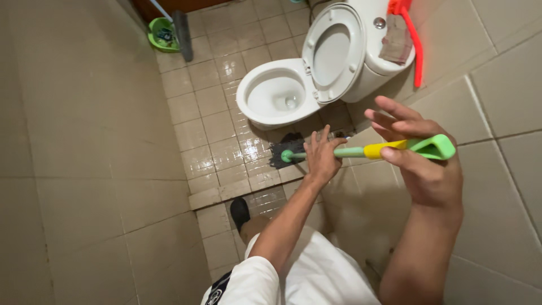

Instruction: The person mops the tiled floor of a bathroom using a mop, moving it back and forth over wet and dirty spots on the floor around a toilet and shower area.

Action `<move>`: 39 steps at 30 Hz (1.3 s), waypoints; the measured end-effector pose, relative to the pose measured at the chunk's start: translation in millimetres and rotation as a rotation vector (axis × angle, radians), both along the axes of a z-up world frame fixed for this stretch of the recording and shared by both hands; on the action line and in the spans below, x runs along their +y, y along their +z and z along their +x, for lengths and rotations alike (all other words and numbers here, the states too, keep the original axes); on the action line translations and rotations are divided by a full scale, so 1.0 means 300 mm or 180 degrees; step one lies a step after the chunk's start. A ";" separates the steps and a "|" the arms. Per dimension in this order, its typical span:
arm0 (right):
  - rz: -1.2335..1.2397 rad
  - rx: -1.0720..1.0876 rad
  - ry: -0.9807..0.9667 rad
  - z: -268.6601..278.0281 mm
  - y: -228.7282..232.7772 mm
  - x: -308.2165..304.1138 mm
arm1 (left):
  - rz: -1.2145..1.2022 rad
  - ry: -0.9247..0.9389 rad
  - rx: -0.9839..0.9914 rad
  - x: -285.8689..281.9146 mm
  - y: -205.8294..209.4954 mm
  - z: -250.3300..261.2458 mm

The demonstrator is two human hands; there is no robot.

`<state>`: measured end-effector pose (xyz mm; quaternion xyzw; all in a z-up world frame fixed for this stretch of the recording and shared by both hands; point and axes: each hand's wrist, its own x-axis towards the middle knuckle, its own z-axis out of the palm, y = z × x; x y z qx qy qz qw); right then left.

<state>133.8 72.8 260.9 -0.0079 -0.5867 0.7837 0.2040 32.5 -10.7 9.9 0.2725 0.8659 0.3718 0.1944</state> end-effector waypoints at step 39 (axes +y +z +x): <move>-0.0715 0.0121 0.0550 -0.544 -0.289 -0.749 | -0.0828 0.0801 -0.0079 -1.073 -0.141 -0.460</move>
